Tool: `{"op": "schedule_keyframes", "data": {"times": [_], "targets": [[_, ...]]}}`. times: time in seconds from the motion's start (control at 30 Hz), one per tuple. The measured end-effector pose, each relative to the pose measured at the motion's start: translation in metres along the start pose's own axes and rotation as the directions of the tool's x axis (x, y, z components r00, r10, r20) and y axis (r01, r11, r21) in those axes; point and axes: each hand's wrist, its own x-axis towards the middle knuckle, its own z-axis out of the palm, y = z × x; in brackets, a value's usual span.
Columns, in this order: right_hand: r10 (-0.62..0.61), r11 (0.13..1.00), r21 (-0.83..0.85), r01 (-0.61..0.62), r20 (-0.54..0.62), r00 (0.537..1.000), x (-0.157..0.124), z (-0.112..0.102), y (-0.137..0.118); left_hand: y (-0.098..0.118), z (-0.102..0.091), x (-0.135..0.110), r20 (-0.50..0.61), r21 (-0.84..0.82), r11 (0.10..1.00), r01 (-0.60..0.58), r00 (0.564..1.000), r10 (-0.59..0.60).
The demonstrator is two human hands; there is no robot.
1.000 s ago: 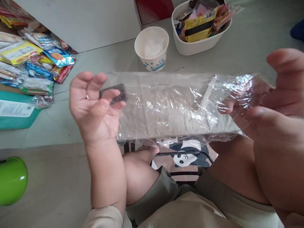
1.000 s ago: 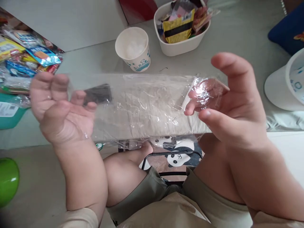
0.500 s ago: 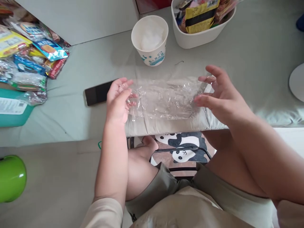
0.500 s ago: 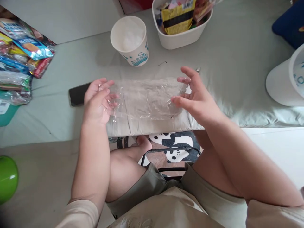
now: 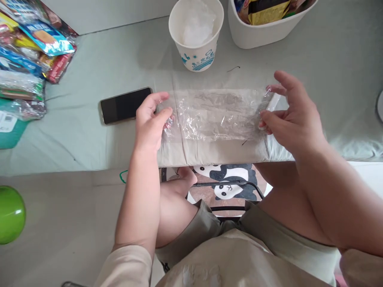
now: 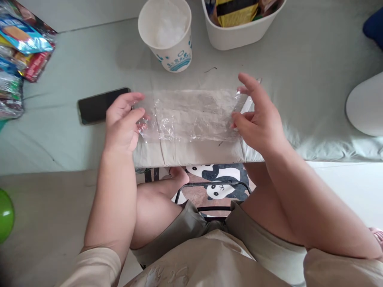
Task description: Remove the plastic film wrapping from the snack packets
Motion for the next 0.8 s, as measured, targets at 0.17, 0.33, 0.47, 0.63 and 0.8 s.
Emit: {"op": "schedule_keyframes", "data": {"times": [0.17, 0.33, 0.47, 0.63, 0.8], "targets": [[-0.015, 0.993, -0.117, 0.011, -0.033, 0.999, 0.003, 0.004, -0.003, 0.004, 0.005, -0.008, 0.050, 0.011, 0.999, -0.047, 0.998, 0.046], [-0.034, 0.979, -0.202, 0.025, -0.037, 0.999, 0.004, 0.012, -0.003, -0.004, 0.009, -0.002, -0.050, 0.064, 0.995, -0.079, 0.995, 0.083], [-0.032, 0.972, -0.234, 0.014, -0.074, 0.997, 0.004, 0.008, -0.004, -0.010, 0.008, 0.007, -0.074, 0.067, 0.998, -0.008, 0.997, 0.013], [-0.337, 0.815, -0.556, 0.165, -0.222, 0.915, 0.000, -0.012, -0.030, -0.008, 0.011, 0.007, -0.126, 0.126, 0.992, -0.003, 0.992, 0.019], [-0.656, 0.539, -0.557, 0.632, 0.194, 0.730, -0.021, 0.007, -0.048, -0.007, 0.013, 0.009, -0.147, 0.188, 0.981, 0.047, 0.989, -0.019]]}}
